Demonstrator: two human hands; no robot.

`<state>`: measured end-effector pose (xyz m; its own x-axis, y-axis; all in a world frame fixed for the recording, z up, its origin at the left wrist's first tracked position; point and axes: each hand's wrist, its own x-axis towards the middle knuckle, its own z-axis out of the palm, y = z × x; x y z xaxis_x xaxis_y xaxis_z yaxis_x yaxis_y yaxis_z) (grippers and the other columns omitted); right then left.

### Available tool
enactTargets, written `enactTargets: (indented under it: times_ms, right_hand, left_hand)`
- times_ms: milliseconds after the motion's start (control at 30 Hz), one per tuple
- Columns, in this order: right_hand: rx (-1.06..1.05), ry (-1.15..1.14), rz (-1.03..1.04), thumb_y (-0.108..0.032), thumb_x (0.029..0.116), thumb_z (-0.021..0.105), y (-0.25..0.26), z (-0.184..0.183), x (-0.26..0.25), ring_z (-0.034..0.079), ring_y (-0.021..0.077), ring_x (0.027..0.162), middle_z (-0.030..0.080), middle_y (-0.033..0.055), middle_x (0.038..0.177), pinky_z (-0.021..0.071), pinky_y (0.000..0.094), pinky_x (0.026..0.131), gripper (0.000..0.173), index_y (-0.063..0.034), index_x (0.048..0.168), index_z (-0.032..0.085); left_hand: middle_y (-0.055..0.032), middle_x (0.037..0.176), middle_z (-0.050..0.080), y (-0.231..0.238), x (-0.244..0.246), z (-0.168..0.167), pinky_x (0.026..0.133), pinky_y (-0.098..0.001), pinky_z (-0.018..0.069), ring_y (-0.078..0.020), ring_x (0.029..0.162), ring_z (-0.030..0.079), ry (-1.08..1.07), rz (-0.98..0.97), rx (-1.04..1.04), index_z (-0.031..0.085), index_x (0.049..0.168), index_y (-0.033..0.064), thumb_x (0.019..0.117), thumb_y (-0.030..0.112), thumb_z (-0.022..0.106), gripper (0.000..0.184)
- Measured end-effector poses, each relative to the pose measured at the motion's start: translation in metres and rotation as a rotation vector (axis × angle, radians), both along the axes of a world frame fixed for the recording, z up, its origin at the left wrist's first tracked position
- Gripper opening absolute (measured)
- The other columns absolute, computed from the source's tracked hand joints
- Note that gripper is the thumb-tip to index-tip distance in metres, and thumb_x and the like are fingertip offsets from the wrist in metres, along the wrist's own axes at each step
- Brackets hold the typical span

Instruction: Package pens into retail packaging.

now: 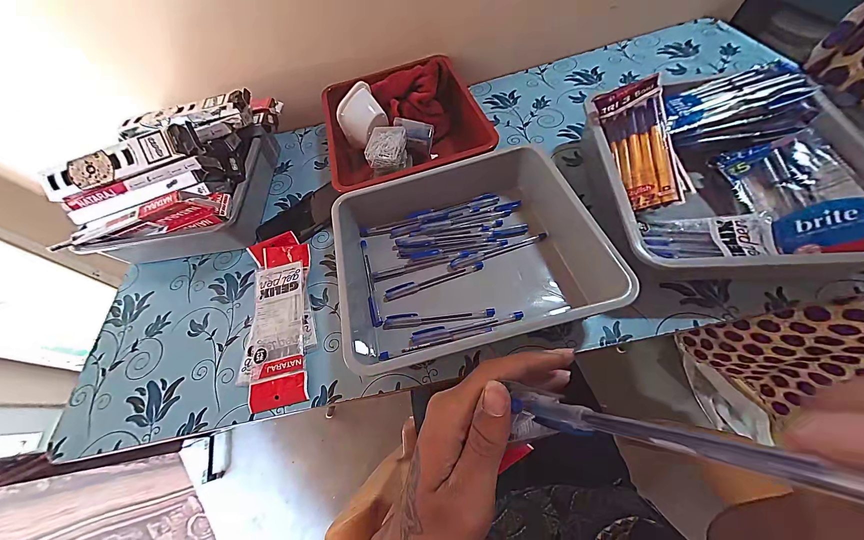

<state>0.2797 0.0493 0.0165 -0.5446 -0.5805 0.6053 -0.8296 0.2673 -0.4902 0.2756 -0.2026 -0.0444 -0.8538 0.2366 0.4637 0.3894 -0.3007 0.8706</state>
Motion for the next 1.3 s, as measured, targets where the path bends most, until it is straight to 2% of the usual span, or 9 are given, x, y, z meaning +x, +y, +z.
enactTargets:
  times_ms: [200, 367, 633, 767, 867, 1000, 1133, 1200, 1300]
  right_hand:
    - [-0.153, 0.181, -0.277, -0.029, 0.1042, 0.061, -0.065, -0.022, -0.012, 0.065, 0.0041, 0.100, 0.069, -0.0001, 0.104, 0.0514, 0.0149, 0.085, 0.018, -0.0122, 0.103, 0.066]
    - [-0.020, 0.055, -0.233, -0.050, 0.1050, 0.049, -0.059, -0.049, -0.011, 0.052, 0.0059, 0.126, 0.058, 0.0043, 0.127, 0.0442, 0.0174, 0.103, 0.038, -0.0176, 0.108, 0.069]
    - [-0.105, -0.084, -0.249, -0.056, 0.1019, 0.053, -0.038, -0.078, -0.004, 0.047, 0.0050, 0.135, 0.049, -0.0004, 0.142, 0.0421, 0.0208, 0.110, 0.041, -0.0237, 0.126, 0.063]
    - [-0.366, -0.500, -0.161, -0.057, 0.0880, 0.073, -0.036, -0.099, 0.008, 0.052, 0.0073, 0.136, 0.049, -0.0097, 0.154, 0.0494, 0.0285, 0.109, 0.077, -0.0332, 0.153, 0.039]
    - [-0.302, -0.679, -0.120, -0.028, 0.0932, 0.075, -0.035, -0.108, 0.021, 0.058, -0.0032, 0.124, 0.068, -0.0029, 0.131, 0.0497, 0.0202, 0.106, 0.044, -0.0079, 0.130, 0.064]
    - [-0.331, -0.681, -0.115, -0.017, 0.0976, 0.070, -0.024, -0.120, 0.021, 0.063, -0.0095, 0.110, 0.072, -0.0160, 0.117, 0.0531, 0.0156, 0.098, 0.019, -0.0173, 0.116, 0.073]
    - [-0.416, -0.750, -0.125, -0.013, 0.0900, 0.077, -0.007, -0.127, 0.014, 0.068, -0.0043, 0.103, 0.074, -0.0197, 0.108, 0.0575, 0.0202, 0.093, 0.022, -0.0232, 0.109, 0.070]
    - [-0.400, -0.801, -0.199, -0.010, 0.0854, 0.080, -0.003, -0.130, 0.012, 0.067, -0.0082, 0.095, 0.072, -0.0240, 0.101, 0.0572, 0.0171, 0.088, 0.027, -0.0244, 0.102, 0.064]
    - [-0.404, -0.947, -0.276, -0.003, 0.0816, 0.079, -0.005, -0.139, 0.010, 0.067, -0.0081, 0.084, 0.069, -0.0245, 0.091, 0.0581, 0.0165, 0.078, 0.035, -0.0216, 0.102, 0.057]
  left_hand:
    - [-0.0010, 0.124, 0.071, 0.000, 0.005, 0.003, 0.106, -0.0229, 0.0496, -0.0028, 0.117, 0.063, -0.006, -0.042, 0.075, 0.062, 0.128, -0.0015, 0.1126, 0.032, 0.028, 0.050]
    - [-0.0064, 0.121, 0.071, 0.001, 0.002, -0.003, 0.104, -0.0301, 0.0536, -0.0105, 0.115, 0.067, -0.069, -0.040, 0.051, 0.063, 0.127, -0.0031, 0.1124, 0.035, 0.029, 0.052]
    - [-0.0015, 0.118, 0.072, 0.025, -0.002, -0.017, 0.101, -0.0240, 0.0525, -0.0027, 0.111, 0.065, -0.147, -0.075, 0.036, 0.065, 0.125, -0.0010, 0.1124, 0.035, 0.028, 0.053]
    - [-0.0253, 0.154, 0.044, 0.038, 0.003, -0.019, 0.125, -0.0354, 0.0267, -0.0236, 0.151, 0.032, -0.165, -0.082, -0.009, 0.063, 0.124, -0.0105, 0.1119, 0.042, 0.025, 0.066]
    - [-0.0338, 0.158, 0.033, 0.044, 0.010, -0.028, 0.128, -0.0405, 0.0151, -0.0342, 0.156, 0.019, -0.149, -0.031, -0.105, 0.065, 0.124, -0.0120, 0.1124, 0.041, 0.023, 0.068]
    - [-0.0344, 0.149, 0.045, 0.046, 0.016, -0.040, 0.124, -0.0421, 0.0265, -0.0357, 0.148, 0.038, -0.102, -0.065, -0.201, 0.056, 0.133, -0.0161, 0.1119, 0.036, 0.028, 0.063]
    - [-0.0374, 0.140, 0.053, 0.050, 0.024, -0.076, 0.111, -0.0411, 0.0442, -0.0349, 0.132, 0.057, -0.207, -0.235, -0.238, 0.038, 0.142, -0.0237, 0.0948, 0.023, 0.066, 0.072]
    - [-0.0300, 0.103, 0.070, 0.061, 0.029, -0.104, 0.086, -0.0393, 0.0555, -0.0293, 0.096, 0.072, -0.224, -0.192, -0.288, 0.060, 0.117, -0.0208, 0.0859, 0.009, 0.075, 0.045]
    - [-0.0187, 0.076, 0.068, 0.069, 0.025, -0.131, 0.069, -0.0304, 0.0519, -0.0163, 0.071, 0.066, -0.339, -0.231, -0.335, 0.068, 0.091, -0.0149, 0.0908, 0.005, 0.070, 0.020]
